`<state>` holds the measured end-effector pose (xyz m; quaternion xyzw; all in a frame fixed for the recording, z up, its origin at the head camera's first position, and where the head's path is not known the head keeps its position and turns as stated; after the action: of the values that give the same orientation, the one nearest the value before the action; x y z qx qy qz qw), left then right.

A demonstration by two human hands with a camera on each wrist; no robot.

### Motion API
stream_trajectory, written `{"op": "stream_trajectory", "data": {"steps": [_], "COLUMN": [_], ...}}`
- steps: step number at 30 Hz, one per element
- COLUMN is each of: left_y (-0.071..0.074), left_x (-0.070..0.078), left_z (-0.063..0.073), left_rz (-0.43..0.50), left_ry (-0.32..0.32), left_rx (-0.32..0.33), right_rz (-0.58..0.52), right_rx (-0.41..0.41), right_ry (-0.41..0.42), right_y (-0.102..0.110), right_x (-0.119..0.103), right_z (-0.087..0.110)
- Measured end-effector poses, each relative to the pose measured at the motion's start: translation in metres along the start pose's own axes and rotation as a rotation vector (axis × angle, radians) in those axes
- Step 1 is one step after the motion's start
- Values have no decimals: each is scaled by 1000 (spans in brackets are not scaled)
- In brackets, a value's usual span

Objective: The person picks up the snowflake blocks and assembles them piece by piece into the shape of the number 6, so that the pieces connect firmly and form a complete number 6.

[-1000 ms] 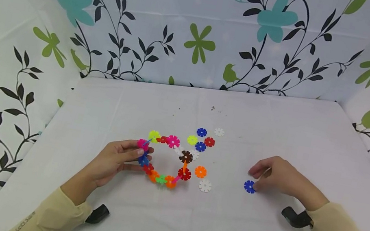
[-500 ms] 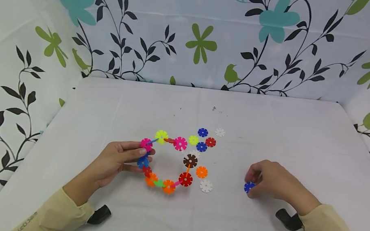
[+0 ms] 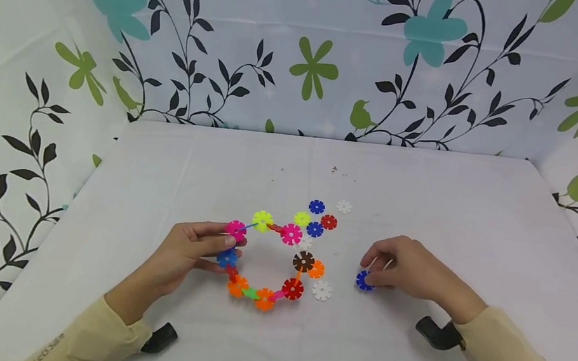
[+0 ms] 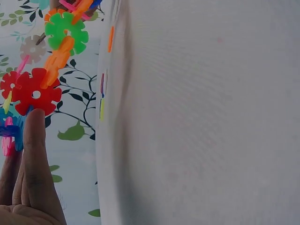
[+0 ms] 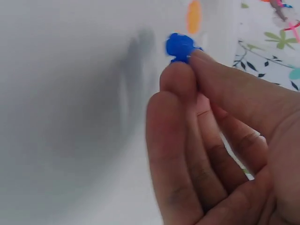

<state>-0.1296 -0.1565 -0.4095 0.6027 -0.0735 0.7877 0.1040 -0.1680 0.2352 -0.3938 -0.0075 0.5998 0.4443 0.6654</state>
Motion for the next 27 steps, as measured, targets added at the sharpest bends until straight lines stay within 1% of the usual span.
{"op": "stream_trajectory", "data": {"steps": [6,12,16,20,24,27], "left_y": [-6,-9,-9,-10,-13,-16], "left_x": [1,3,4,4,4,6], "left_z": [-2,-4,-6,-7,-8,-8], "left_rz": [-41,-100,-102,-106,-109,-113], "left_ry": [-10,-59,-74,-78,-80,-83], "left_rx": [32,136,180,203,205,204], "right_rz": [-96,-178,-238,-268,-252,-245], "right_rx": [-14,-6,-4,16,48,83], "right_ry": [44,111,103,86,84,97], "right_y": [3,3,0,-5,-8,-9], "right_x": [-23,-46,-62,-75,-85,-93], "right_z": [-11,-23,-32,-43,-53,-59]}}
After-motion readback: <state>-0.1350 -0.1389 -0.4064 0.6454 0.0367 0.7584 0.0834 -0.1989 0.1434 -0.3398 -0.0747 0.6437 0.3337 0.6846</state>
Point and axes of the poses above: each hand's wrist, its own z-axis away from the middle knuckle, its own y-axis out of the back of the hand, x = y × z, the point moved 1 cm from there along -z, towards the middle knuckle, and after that the axes turned 7 degrees about -z, right-handed, at the moved point
